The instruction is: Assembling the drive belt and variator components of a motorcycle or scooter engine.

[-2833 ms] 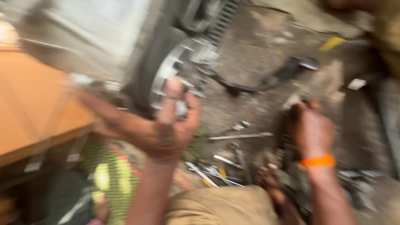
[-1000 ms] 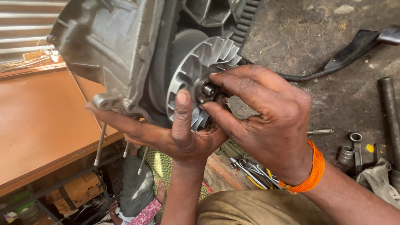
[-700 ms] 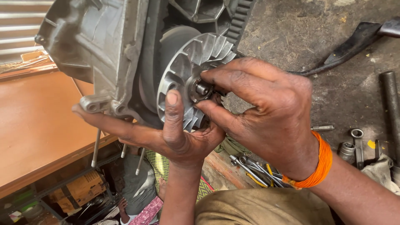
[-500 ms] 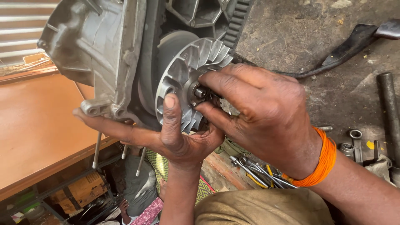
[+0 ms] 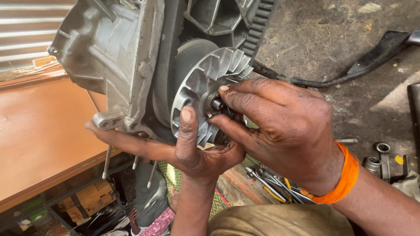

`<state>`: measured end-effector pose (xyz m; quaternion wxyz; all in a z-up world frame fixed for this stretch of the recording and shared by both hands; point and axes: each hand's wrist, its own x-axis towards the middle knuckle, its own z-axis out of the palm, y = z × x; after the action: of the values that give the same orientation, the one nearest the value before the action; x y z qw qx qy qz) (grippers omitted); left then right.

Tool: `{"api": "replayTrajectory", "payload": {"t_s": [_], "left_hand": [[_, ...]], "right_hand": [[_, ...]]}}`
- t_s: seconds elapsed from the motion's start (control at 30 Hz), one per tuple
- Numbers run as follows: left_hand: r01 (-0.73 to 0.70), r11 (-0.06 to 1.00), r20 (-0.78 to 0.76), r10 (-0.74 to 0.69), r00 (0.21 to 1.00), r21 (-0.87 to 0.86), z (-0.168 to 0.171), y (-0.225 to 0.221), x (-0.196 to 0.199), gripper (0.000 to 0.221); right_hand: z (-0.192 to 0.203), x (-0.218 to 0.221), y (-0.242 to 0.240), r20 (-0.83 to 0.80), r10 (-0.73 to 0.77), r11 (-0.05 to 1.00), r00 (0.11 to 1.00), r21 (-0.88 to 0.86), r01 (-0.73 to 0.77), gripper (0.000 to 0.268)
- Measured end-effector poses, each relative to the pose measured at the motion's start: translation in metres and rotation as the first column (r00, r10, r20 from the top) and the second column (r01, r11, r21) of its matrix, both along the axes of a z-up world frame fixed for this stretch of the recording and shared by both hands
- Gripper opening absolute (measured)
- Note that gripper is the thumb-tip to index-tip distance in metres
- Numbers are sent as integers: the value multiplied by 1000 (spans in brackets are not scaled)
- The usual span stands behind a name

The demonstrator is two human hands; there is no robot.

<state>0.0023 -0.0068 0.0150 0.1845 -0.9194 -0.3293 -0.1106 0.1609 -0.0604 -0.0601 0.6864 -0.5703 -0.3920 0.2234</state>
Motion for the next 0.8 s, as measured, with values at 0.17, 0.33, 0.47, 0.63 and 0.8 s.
{"api": "replayTrajectory", "payload": {"t_s": [0.17, 0.33, 0.47, 0.63, 0.8], "left_hand": [[-39, 999, 9, 39, 999, 7, -4, -3, -2, 57], [8, 1000, 23, -7, 1000, -20, -1, 0, 3, 62], [17, 1000, 28, -17, 999, 11, -6, 2, -1, 55], [50, 998, 86, -47, 995, -36, -6, 1, 3, 46], [45, 997, 103, -39, 994, -57, -7, -2, 5, 42]], "right_hand": [[2, -1, -1, 11, 30, 1000, 999, -7, -30, 33], [4, -3, -4, 8, 11, 1000, 1000, -15, -11, 31], [1, -6, -8, -91, 17, 1000, 996, -7, -18, 31], [5, -8, -10, -179, 29, 1000, 983, -3, -30, 31], [9, -11, -11, -169, -20, 1000, 985, -17, 17, 30]]}}
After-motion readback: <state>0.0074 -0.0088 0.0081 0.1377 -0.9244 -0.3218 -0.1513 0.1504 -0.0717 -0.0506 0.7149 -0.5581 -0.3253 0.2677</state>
